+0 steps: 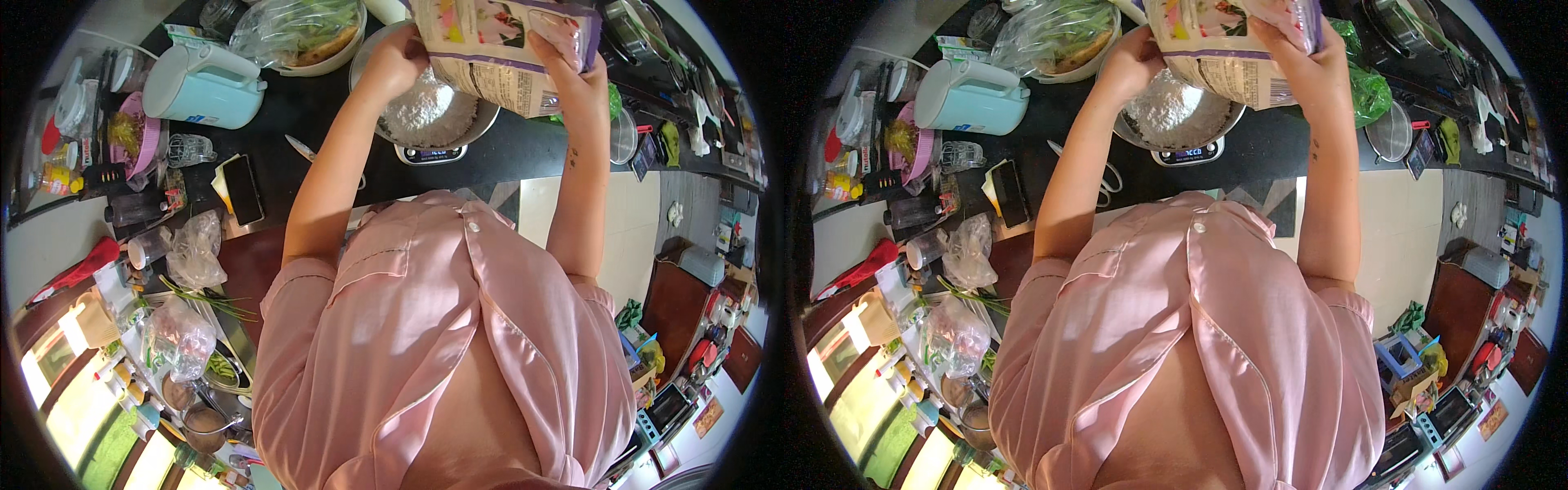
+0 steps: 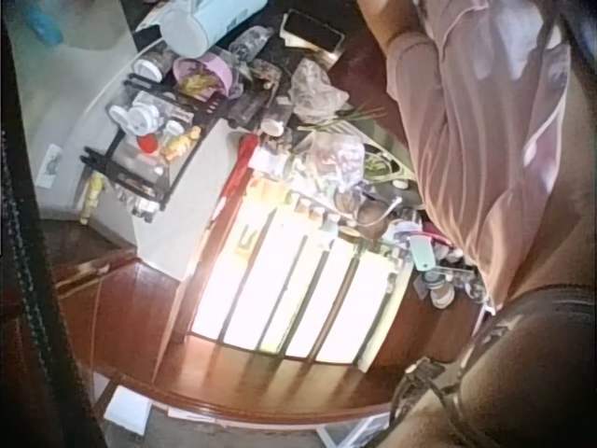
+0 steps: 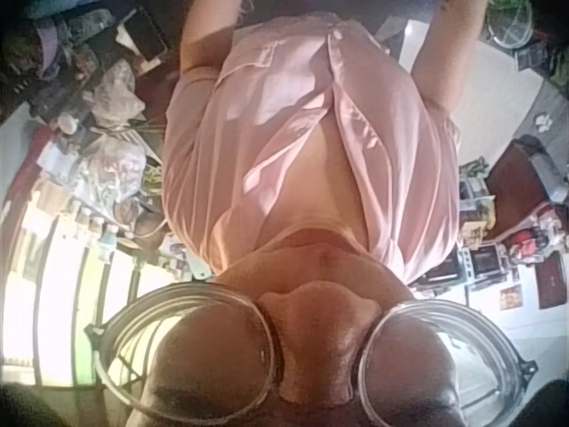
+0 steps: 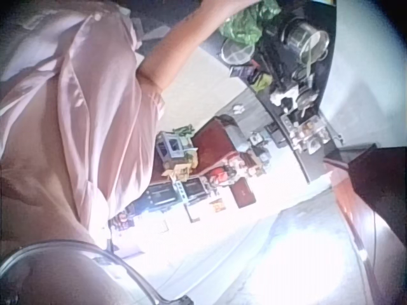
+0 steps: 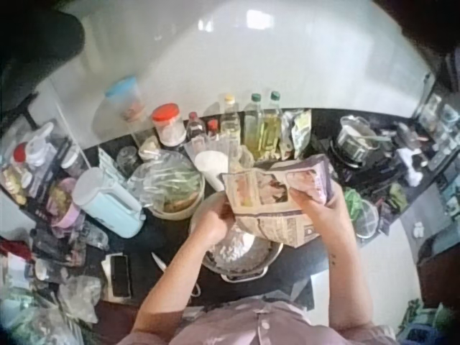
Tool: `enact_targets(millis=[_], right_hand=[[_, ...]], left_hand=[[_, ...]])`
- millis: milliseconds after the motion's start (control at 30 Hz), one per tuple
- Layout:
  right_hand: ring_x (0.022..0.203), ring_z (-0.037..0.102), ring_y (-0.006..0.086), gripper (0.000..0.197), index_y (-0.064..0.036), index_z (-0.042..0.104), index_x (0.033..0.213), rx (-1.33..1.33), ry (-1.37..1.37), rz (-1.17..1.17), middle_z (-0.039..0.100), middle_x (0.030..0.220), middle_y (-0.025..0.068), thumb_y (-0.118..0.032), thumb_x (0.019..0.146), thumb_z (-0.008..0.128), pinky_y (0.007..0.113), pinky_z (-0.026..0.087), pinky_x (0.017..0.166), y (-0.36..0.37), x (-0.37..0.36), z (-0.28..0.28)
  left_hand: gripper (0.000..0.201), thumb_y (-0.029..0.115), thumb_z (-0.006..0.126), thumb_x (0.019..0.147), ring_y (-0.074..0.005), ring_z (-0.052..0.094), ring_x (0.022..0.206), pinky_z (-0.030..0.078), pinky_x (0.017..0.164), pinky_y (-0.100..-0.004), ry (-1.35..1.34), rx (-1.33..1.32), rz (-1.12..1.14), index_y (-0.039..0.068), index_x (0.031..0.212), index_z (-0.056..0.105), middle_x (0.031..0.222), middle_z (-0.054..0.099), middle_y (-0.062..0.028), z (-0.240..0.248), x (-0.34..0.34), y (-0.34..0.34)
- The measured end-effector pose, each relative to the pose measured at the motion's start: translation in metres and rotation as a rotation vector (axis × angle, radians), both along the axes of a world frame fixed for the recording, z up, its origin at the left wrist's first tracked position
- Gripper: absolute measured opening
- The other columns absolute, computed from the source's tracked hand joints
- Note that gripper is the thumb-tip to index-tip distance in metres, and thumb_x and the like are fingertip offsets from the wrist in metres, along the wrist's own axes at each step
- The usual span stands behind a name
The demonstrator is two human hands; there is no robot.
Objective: The person collects bags of ingredients from a box on the floor, moves to a kitchen counter, and pours powder from bags into a bowl containing cracked eggs on a digital scale, using scissors to open the packaging.
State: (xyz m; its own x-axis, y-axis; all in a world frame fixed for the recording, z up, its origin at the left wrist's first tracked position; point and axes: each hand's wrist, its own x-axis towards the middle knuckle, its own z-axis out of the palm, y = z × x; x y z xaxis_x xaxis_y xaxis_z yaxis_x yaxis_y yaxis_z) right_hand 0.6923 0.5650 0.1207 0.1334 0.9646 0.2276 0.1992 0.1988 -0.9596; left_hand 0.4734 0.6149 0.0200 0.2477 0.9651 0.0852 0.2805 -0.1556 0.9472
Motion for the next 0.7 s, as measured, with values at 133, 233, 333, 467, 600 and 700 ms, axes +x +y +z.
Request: enact_targets(millis=[133, 233, 333, 467, 600, 700], right_hand=[[0.077, 0.057, 0.0078, 0.028, -0.0013, 0.062, 0.101, -0.025, 0.049, -0.013, 0.063, 0.091, 0.0023, -0.013, 0.077, 0.068, 0.022, 0.045, 0.067, -0.002, 0.005, 0.004], [0.077, 0.057, 0.0074, 0.028, -0.0012, 0.062, 0.101, 0.018, 0.078, 0.042, 0.063, 0.091, 0.0022, -0.013, 0.077, 0.068, 0.022, 0.045, 0.067, 0.007, -0.005, -0.004], [0.077, 0.057, 0.0073, 0.028, -0.0008, 0.062, 0.102, -0.023, 0.064, 0.021, 0.062, 0.09, 0.0019, -0.013, 0.078, 0.068, 0.022, 0.045, 0.067, 0.002, 0.001, 0.002], [0.077, 0.057, 0.0075, 0.027, -0.0002, 0.062, 0.101, -0.005, 0.085, 0.013, 0.062, 0.089, 0.0016, -0.013, 0.078, 0.068, 0.022, 0.045, 0.066, 0.006, 0.0, -0.001], [0.076, 0.057, 0.0075, 0.026, -0.0002, 0.062, 0.1, 0.008, 0.098, 0.04, 0.062, 0.089, 0.0018, -0.013, 0.078, 0.068, 0.022, 0.045, 0.066, 0.008, 0.001, -0.004], [0.077, 0.057, 0.0073, 0.026, -0.0003, 0.062, 0.099, 0.021, 0.131, -0.005, 0.062, 0.089, 0.0018, -0.013, 0.077, 0.068, 0.021, 0.045, 0.067, 0.002, -0.001, 0.009]], left_hand=[[0.036, -0.001, 0.06, 0.076, -0.0169, 0.061, 0.086, 0.047, 0.075, -0.0282, 0.084, 0.003, 0.021, 0.002, 0.111, 0.052, 0.095, 0.064, -0.0099, 0.001, -0.004, 0.005], [0.031, 0.005, 0.061, 0.075, -0.0201, 0.063, 0.08, 0.047, 0.071, -0.0304, 0.029, 0.114, 0.089, 0.003, 0.106, 0.055, 0.088, 0.065, -0.0128, -0.006, 0.004, -0.002], [0.031, 0.006, 0.061, 0.075, -0.021, 0.063, 0.081, 0.047, 0.072, -0.0307, -0.021, 0.051, 0.047, 0.004, 0.106, 0.056, 0.089, 0.066, -0.0123, -0.002, 0.001, 0.001], [0.03, 0.005, 0.061, 0.075, -0.0204, 0.063, 0.08, 0.047, 0.072, -0.0302, 0.009, 0.052, 0.063, 0.003, 0.105, 0.056, 0.088, 0.066, -0.0129, -0.002, -0.002, 0.004], [0.027, 0.005, 0.06, 0.077, -0.0198, 0.064, 0.079, 0.047, 0.072, -0.0301, -0.03, 0.129, 0.058, 0.003, 0.104, 0.056, 0.086, 0.066, -0.0123, -0.009, 0.001, 0.002], [0.028, 0.004, 0.06, 0.076, -0.0197, 0.064, 0.08, 0.047, 0.072, -0.0296, -0.14, -0.03, 0.04, 0.003, 0.103, 0.056, 0.086, 0.066, -0.0126, 0.001, -0.007, 0.004]])
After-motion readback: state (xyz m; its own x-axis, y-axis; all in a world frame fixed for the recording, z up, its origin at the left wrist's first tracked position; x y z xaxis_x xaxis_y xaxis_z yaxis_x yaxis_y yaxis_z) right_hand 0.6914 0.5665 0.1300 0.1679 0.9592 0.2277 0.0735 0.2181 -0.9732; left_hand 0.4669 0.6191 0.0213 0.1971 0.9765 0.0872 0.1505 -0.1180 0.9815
